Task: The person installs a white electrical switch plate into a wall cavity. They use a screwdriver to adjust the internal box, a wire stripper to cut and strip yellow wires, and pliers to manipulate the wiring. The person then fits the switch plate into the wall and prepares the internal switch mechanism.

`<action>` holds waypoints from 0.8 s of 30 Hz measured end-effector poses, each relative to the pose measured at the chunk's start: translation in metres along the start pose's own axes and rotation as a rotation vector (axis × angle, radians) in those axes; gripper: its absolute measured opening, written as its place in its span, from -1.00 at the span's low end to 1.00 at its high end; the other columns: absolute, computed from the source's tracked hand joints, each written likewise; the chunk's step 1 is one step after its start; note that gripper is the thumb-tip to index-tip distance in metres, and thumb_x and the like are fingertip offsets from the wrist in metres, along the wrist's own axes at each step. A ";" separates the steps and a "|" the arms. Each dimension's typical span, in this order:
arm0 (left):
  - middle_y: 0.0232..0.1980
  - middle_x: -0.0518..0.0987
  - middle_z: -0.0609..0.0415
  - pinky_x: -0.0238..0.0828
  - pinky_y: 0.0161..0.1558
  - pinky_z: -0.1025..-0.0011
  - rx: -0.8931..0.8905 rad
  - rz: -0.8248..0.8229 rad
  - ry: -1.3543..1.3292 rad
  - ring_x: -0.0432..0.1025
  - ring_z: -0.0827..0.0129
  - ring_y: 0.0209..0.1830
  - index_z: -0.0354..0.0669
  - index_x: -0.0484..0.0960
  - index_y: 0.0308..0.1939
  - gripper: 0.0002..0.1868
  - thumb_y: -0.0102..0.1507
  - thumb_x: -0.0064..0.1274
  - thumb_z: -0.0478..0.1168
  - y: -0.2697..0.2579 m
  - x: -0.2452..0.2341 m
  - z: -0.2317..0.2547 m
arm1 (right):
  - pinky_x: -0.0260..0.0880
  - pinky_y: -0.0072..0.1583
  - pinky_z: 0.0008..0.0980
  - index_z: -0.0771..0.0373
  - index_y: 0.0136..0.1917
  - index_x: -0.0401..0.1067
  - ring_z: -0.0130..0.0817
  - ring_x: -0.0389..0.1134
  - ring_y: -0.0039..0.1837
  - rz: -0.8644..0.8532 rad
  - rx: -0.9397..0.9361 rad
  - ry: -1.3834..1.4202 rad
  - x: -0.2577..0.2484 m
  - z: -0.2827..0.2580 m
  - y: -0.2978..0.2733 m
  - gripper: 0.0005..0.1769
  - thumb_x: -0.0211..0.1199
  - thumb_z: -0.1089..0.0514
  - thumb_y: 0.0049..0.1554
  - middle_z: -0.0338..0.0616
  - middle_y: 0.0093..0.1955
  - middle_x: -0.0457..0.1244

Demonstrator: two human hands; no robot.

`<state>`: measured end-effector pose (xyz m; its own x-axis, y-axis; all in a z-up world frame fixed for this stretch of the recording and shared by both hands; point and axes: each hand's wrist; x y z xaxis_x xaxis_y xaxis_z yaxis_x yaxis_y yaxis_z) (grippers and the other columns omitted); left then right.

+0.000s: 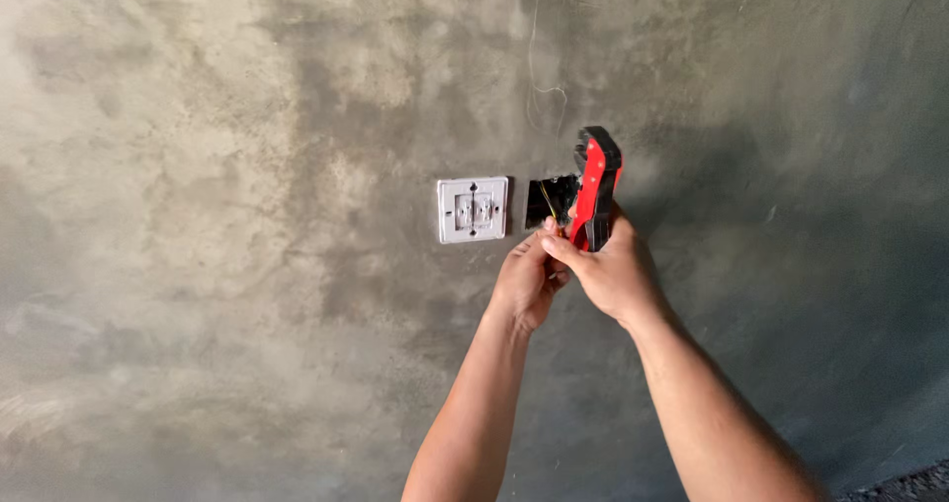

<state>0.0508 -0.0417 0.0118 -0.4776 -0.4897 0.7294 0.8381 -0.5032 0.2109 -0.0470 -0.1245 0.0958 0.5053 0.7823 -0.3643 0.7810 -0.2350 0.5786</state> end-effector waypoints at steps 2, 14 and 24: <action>-0.46 0.46 0.32 0.24 -0.39 0.54 0.049 -0.034 -0.023 0.28 0.63 -0.50 -0.01 0.56 -0.34 -0.69 0.42 0.05 0.03 0.005 -0.001 -0.003 | 0.39 0.01 -0.45 0.25 0.04 0.40 -0.53 0.35 -0.08 -0.039 -0.033 -0.021 -0.006 0.000 0.010 -0.54 0.52 0.11 -0.06 -0.31 -0.13 0.35; -0.35 0.63 0.18 0.32 -0.34 0.56 0.247 -0.146 0.257 0.50 0.56 -0.38 -0.13 0.59 -0.27 -0.84 0.37 0.10 -0.17 0.008 -0.015 -0.002 | 0.44 0.08 -0.31 0.38 0.07 0.42 -0.34 0.39 0.01 -0.248 -0.025 0.289 -0.043 0.058 -0.011 -0.67 0.27 0.04 0.26 -0.09 -0.07 0.33; -0.34 0.64 0.20 0.32 -0.31 0.58 0.295 -0.132 0.430 0.47 0.61 -0.35 -0.21 0.61 -0.24 -0.71 0.43 0.04 -0.07 0.005 -0.037 -0.009 | 0.60 0.08 -0.11 0.40 0.10 0.46 -0.10 0.56 -0.01 -0.305 0.422 0.403 -0.017 0.097 -0.090 -0.48 0.03 -0.11 0.20 0.05 -0.07 0.41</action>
<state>0.0704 -0.0325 -0.0202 -0.5972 -0.7142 0.3650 0.7724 -0.3893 0.5018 -0.0899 -0.1725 -0.0212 0.1253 0.9852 -0.1170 0.9858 -0.1104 0.1264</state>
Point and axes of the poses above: each hand's wrist, its own y-axis towards the middle knuckle, its own x-axis out of the palm, z = x × y
